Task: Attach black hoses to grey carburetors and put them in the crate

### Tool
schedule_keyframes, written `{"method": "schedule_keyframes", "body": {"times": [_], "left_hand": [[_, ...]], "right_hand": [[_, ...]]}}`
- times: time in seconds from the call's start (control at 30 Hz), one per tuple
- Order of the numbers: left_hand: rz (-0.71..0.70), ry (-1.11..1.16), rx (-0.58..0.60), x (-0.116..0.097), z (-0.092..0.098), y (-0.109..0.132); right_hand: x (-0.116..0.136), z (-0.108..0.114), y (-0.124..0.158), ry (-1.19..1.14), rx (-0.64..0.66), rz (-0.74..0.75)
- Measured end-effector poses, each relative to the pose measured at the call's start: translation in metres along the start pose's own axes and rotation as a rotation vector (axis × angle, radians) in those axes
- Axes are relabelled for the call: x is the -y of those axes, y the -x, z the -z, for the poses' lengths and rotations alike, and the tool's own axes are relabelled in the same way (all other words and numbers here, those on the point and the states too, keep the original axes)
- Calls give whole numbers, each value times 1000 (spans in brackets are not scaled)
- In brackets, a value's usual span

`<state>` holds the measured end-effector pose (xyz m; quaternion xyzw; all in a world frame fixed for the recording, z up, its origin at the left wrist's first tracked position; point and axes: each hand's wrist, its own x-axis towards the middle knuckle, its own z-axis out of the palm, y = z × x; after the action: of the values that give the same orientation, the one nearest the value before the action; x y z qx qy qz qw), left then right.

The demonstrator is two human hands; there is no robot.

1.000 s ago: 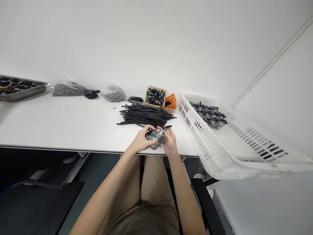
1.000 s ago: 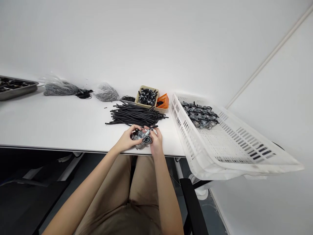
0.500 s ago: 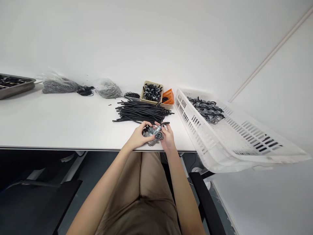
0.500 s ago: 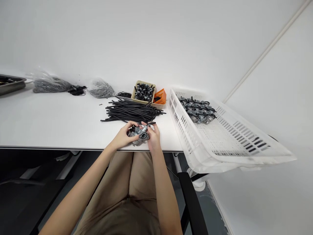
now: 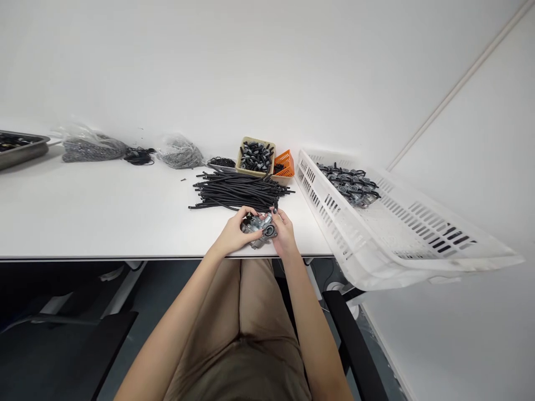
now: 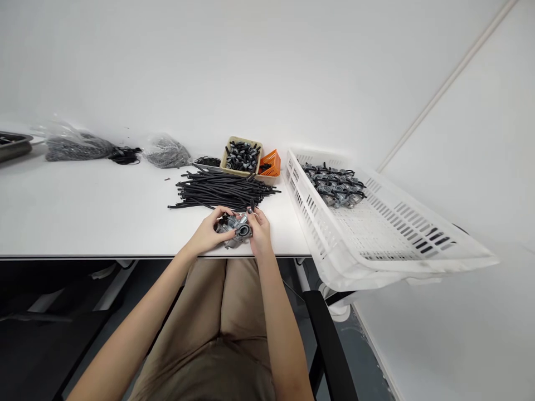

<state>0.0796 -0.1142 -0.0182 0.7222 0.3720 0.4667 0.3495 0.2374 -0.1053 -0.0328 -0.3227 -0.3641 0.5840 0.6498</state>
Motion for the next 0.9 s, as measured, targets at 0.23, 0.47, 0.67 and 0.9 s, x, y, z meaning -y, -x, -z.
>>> {"method": "schedule_keyframes", "body": {"times": [0.23,0.47,0.67,0.9], "left_hand": [[-9,22,-8,0,-1,0],[-1,25,-14,3,0,0],[-7,26,-17,4,-1,1],[-12,53,-15,2,-1,0]], "right_hand": [[5,2,0,-52,16,-77],[6,3,-1,-98,26,-93],[6,-2,1,-110,-6,-56],[9,0,4,-133,12,-83]]}}
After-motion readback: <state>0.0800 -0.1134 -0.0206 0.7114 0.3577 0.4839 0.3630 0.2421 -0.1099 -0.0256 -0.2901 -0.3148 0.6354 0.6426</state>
